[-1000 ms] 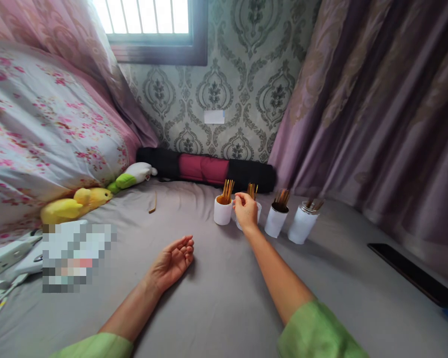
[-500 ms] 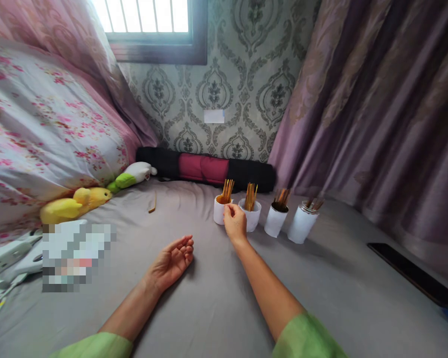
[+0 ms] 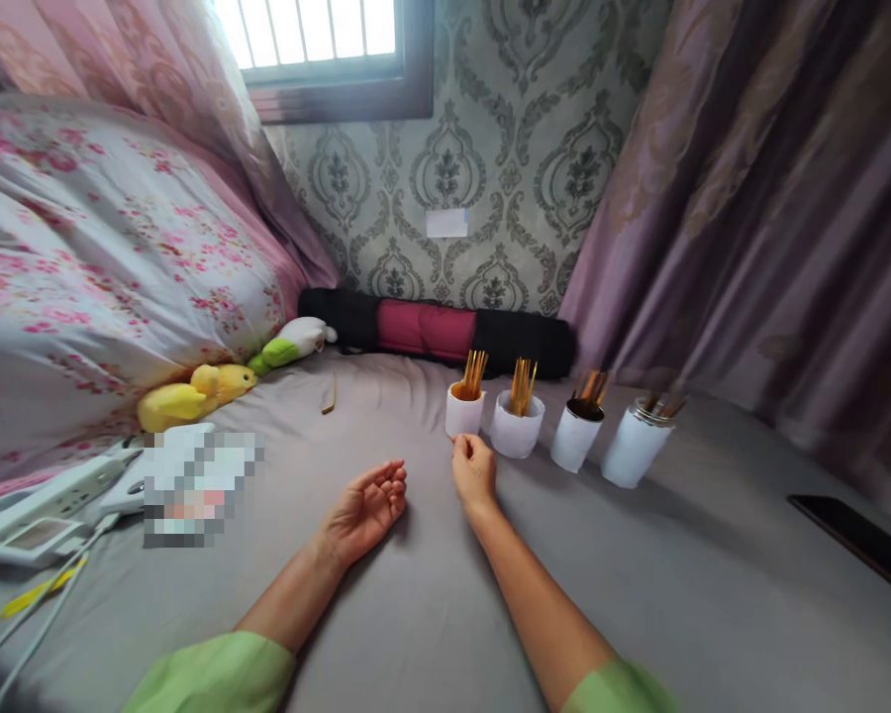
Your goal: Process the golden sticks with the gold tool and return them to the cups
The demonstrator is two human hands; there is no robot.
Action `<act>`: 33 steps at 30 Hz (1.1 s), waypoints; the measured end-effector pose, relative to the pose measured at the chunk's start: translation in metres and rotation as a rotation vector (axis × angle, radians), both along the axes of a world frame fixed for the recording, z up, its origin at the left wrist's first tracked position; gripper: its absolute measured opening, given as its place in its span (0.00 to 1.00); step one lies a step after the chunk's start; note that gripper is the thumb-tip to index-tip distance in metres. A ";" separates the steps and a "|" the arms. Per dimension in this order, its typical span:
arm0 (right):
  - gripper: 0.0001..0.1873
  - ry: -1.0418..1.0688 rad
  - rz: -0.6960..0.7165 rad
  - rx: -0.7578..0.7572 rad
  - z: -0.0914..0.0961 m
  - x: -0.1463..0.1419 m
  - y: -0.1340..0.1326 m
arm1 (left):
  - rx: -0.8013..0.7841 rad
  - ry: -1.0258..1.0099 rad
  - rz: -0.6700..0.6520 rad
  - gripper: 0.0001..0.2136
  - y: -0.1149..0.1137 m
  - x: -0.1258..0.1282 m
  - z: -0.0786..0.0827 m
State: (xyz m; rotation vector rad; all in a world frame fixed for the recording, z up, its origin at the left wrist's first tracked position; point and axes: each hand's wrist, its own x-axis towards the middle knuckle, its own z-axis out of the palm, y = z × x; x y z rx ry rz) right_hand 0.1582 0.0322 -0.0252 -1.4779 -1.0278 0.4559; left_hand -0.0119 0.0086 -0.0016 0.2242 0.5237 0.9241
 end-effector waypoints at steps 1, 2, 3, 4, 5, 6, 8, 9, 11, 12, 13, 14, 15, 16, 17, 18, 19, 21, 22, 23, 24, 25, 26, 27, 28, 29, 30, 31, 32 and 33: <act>0.20 -0.004 0.014 -0.016 -0.002 -0.001 0.000 | 0.004 -0.001 0.001 0.04 0.000 0.000 -0.001; 0.20 -0.010 0.030 -0.032 -0.005 -0.001 -0.001 | 0.008 -0.001 0.000 0.04 0.001 0.000 -0.001; 0.20 -0.019 0.045 -0.046 -0.007 -0.001 -0.001 | 0.012 -0.001 0.000 0.04 0.001 0.000 -0.002; 0.20 -0.029 0.050 -0.054 -0.008 -0.001 -0.001 | 0.015 -0.001 -0.001 0.04 0.002 0.000 -0.003; 0.20 -0.039 0.054 -0.058 -0.010 -0.002 -0.001 | 0.019 -0.002 -0.001 0.04 0.002 0.000 -0.004; 0.20 -0.049 0.057 -0.057 -0.011 -0.002 -0.002 | 0.022 -0.002 -0.001 0.04 0.002 0.000 -0.004; 0.20 -0.067 0.066 -0.049 -0.012 -0.002 -0.002 | 0.025 -0.004 -0.001 0.04 0.002 -0.001 -0.004; 0.20 -0.077 0.071 -0.046 -0.012 -0.002 -0.003 | 0.026 -0.003 -0.001 0.04 0.002 -0.001 -0.004; 0.19 -0.095 0.080 -0.047 -0.012 -0.003 -0.004 | 0.025 0.006 -0.001 0.04 0.001 -0.001 -0.003; 0.19 -0.104 0.083 -0.050 -0.012 -0.004 -0.004 | 0.023 0.011 0.000 0.04 0.000 -0.001 -0.002; 0.19 -0.112 0.085 -0.052 -0.012 -0.004 -0.005 | 0.021 0.016 -0.001 0.04 0.000 -0.001 -0.002; 0.19 -0.121 0.087 -0.055 -0.012 -0.005 -0.006 | 0.020 0.021 -0.001 0.04 -0.001 -0.001 -0.001; 0.18 -0.129 0.088 -0.057 -0.012 -0.005 -0.006 | 0.020 0.025 0.000 0.04 -0.001 -0.001 -0.001; 0.18 -0.141 0.089 -0.060 -0.012 -0.005 -0.007 | 0.021 0.029 0.002 0.04 -0.001 -0.001 -0.001; 0.18 -0.155 0.090 -0.062 -0.012 -0.005 -0.007 | 0.024 0.032 0.003 0.05 -0.001 -0.001 -0.001; 0.17 -0.172 0.092 -0.064 -0.012 -0.006 -0.008 | 0.026 0.034 0.003 0.05 -0.001 -0.001 -0.002; 0.17 -0.192 0.094 -0.066 -0.011 -0.006 -0.008 | 0.028 0.036 0.000 0.05 -0.001 -0.001 -0.002; 0.16 -0.233 0.098 -0.068 -0.009 -0.007 -0.010 | 0.030 0.046 -0.006 0.04 0.000 -0.001 -0.003; 0.16 -0.251 0.100 -0.071 -0.008 -0.007 -0.011 | 0.030 0.055 -0.008 0.04 0.000 -0.001 -0.003; 0.15 -0.264 0.101 -0.076 -0.007 -0.008 -0.012 | 0.031 0.067 -0.008 0.04 0.001 -0.001 -0.003; 0.15 -0.274 0.101 -0.081 -0.006 -0.008 -0.013 | 0.030 0.083 -0.006 0.04 0.003 -0.002 -0.002; 0.15 -0.279 0.101 -0.085 -0.005 -0.008 -0.014 | 0.029 0.101 -0.001 0.04 0.004 -0.003 -0.002; 0.14 -0.282 0.102 -0.088 -0.004 -0.008 -0.014 | 0.025 0.120 0.005 0.04 0.006 -0.004 0.000; 0.14 -0.283 0.101 -0.090 -0.004 -0.008 -0.014 | 0.018 0.140 0.012 0.04 0.008 -0.005 0.001; 0.14 -0.284 0.100 -0.091 -0.004 -0.008 -0.015 | 0.007 0.165 0.019 0.03 0.011 -0.007 0.002; 0.14 -0.287 0.099 -0.090 -0.004 -0.008 -0.014 | -0.006 0.194 0.027 0.03 0.013 -0.008 0.004; 0.14 -0.289 0.099 -0.090 -0.005 -0.008 -0.014 | -0.020 0.224 0.034 0.03 0.016 -0.010 0.005; 0.14 -0.291 0.098 -0.091 -0.006 -0.008 -0.014 | -0.035 0.253 0.038 0.03 0.018 -0.012 0.007; 0.14 -0.292 0.098 -0.091 -0.006 -0.008 -0.014 | -0.046 0.276 0.041 0.03 0.021 -0.014 0.008; 0.14 -0.293 0.099 -0.090 -0.007 -0.008 -0.014 | -0.053 0.294 0.042 0.03 0.023 -0.016 0.009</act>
